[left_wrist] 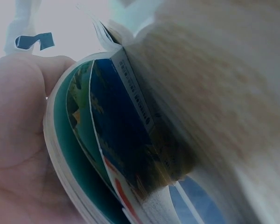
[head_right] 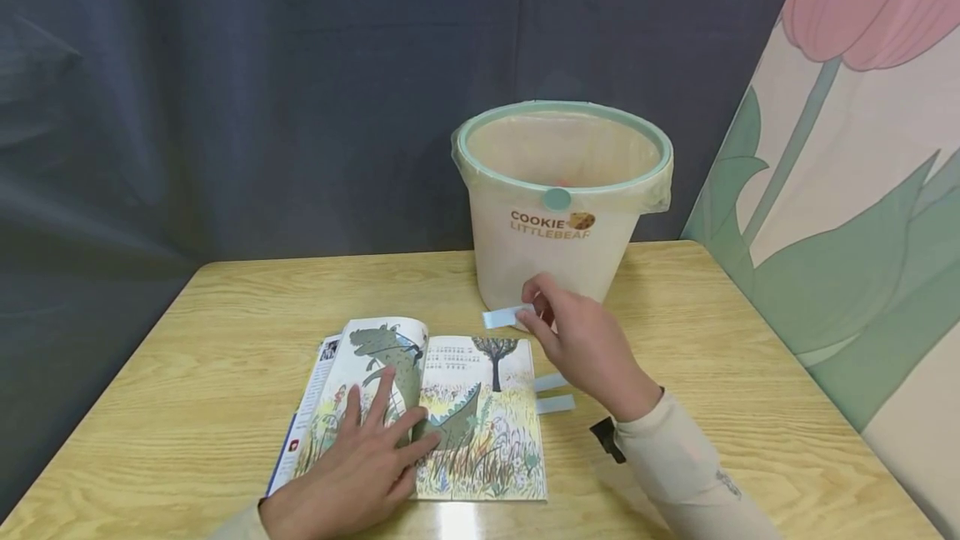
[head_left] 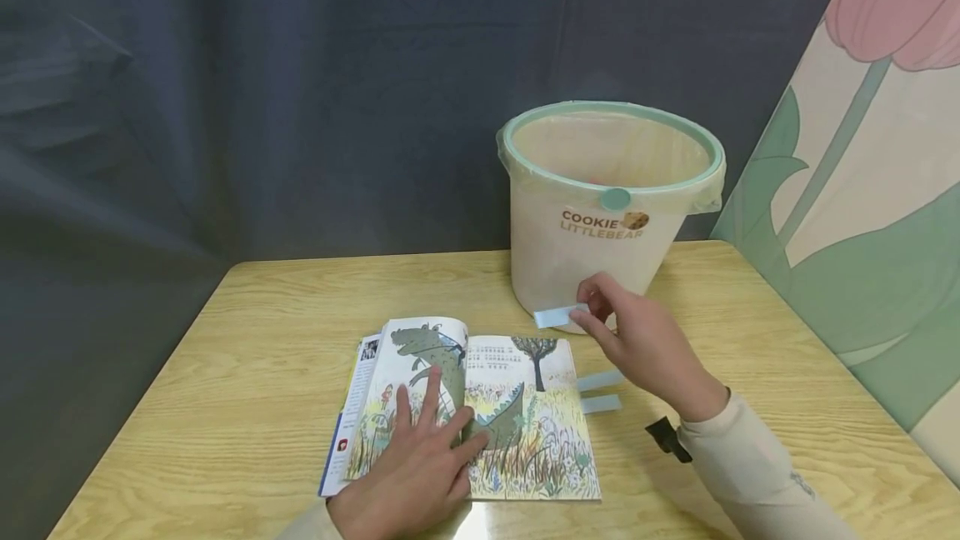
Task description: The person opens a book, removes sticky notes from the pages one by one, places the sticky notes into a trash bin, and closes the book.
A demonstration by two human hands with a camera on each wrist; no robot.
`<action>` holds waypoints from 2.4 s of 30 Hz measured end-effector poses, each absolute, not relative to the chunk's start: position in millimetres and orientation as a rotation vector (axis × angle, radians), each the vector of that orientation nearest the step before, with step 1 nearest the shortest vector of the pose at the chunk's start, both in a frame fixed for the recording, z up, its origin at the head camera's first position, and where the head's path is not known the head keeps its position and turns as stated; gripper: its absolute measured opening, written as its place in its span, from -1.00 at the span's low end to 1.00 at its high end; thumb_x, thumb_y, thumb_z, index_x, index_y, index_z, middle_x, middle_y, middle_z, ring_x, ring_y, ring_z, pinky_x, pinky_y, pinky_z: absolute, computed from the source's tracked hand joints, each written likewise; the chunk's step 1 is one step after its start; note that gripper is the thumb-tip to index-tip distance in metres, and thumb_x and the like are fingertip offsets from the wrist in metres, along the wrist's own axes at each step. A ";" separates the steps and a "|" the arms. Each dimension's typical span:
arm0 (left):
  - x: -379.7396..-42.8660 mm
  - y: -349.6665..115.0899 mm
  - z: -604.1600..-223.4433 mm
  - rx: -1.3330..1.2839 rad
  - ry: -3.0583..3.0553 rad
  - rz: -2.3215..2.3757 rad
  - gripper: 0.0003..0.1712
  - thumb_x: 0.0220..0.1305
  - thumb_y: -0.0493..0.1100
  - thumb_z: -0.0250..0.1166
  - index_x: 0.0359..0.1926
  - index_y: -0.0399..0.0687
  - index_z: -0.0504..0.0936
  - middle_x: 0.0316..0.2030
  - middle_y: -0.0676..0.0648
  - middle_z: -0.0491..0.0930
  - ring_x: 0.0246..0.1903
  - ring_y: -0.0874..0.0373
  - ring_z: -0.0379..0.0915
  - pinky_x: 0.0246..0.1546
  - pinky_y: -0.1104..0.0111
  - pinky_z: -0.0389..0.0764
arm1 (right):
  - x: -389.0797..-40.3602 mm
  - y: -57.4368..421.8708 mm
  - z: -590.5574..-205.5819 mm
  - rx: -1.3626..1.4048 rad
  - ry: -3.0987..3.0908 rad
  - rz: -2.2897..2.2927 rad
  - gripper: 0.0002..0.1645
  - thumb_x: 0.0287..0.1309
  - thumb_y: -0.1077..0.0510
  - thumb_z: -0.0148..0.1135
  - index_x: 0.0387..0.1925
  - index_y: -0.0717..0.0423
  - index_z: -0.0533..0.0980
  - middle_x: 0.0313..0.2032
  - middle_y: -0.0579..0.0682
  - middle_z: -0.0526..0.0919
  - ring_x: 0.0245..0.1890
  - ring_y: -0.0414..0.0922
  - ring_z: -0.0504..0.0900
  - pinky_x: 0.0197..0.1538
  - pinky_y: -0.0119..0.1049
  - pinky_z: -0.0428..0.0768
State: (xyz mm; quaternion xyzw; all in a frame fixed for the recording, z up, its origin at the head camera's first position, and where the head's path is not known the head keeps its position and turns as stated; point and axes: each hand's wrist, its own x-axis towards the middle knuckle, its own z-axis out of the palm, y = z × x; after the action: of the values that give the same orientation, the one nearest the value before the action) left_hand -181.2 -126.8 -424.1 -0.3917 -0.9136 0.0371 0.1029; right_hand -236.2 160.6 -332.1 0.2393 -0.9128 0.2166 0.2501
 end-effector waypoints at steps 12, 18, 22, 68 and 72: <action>-180.8 -127.0 -423.6 -1.146 -2.718 0.129 -0.54 0.25 0.05 0.01 0.17 0.33 0.49 0.15 -0.03 0.42 0.30 -0.49 -0.29 -0.03 -0.51 0.18 | -228.7 162.6 -321.1 0.588 -2.309 0.660 -0.85 0.04 0.15 0.33 -0.31 -0.08 0.53 -0.47 -0.16 0.67 -0.52 -0.32 0.45 -0.52 -0.32 0.45; -180.9 -126.2 -424.2 -1.144 -2.721 0.125 -0.54 0.26 0.05 0.01 0.17 0.33 0.49 0.15 -0.02 0.42 0.30 -0.49 -0.28 -0.02 -0.51 0.18 | -227.3 164.4 -317.7 0.593 -2.211 0.694 -0.79 0.00 0.18 0.36 -0.27 -0.02 0.55 -0.47 -0.15 0.67 -0.49 -0.33 0.53 -0.57 -0.35 0.40; -181.3 -126.0 -424.3 -1.142 -2.723 0.113 -0.54 0.25 0.05 0.00 0.17 0.33 0.49 0.15 -0.02 0.42 0.30 -0.48 -0.29 -0.02 -0.51 0.17 | -225.0 164.8 -315.9 0.611 -2.160 0.768 -0.85 0.13 0.26 0.20 -0.24 0.01 0.56 -0.52 -0.11 0.67 -0.54 -0.33 0.50 -0.58 -0.40 0.36; -182.1 -128.1 -425.5 -1.165 -2.695 0.101 -0.55 0.28 0.04 -0.01 0.18 0.34 0.47 0.14 -0.03 0.43 0.31 -0.47 -0.28 -0.04 -0.50 0.20 | -248.7 203.7 -268.1 0.323 -1.779 0.975 -0.73 0.03 0.26 0.25 -0.17 0.27 0.55 -0.39 -0.51 0.65 -0.63 -0.37 0.57 -0.55 -0.69 0.42; -181.7 -128.4 -424.9 -1.161 -2.693 0.103 -0.55 0.28 0.04 0.00 0.18 0.34 0.48 0.14 -0.03 0.44 0.31 -0.46 -0.26 -0.04 -0.50 0.20 | -249.2 203.4 -264.9 0.233 -1.740 0.883 -0.76 0.03 0.21 0.23 -0.25 0.24 0.61 -0.39 -0.55 0.62 -0.57 -0.49 0.54 -0.47 -0.75 0.42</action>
State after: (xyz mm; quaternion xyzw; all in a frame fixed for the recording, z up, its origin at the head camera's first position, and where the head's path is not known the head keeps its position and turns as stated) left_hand -181.7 -128.4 -424.9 -0.3937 -0.9127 0.0351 0.1034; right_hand -249.2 203.4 -264.9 0.0986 -0.7367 0.3738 0.5549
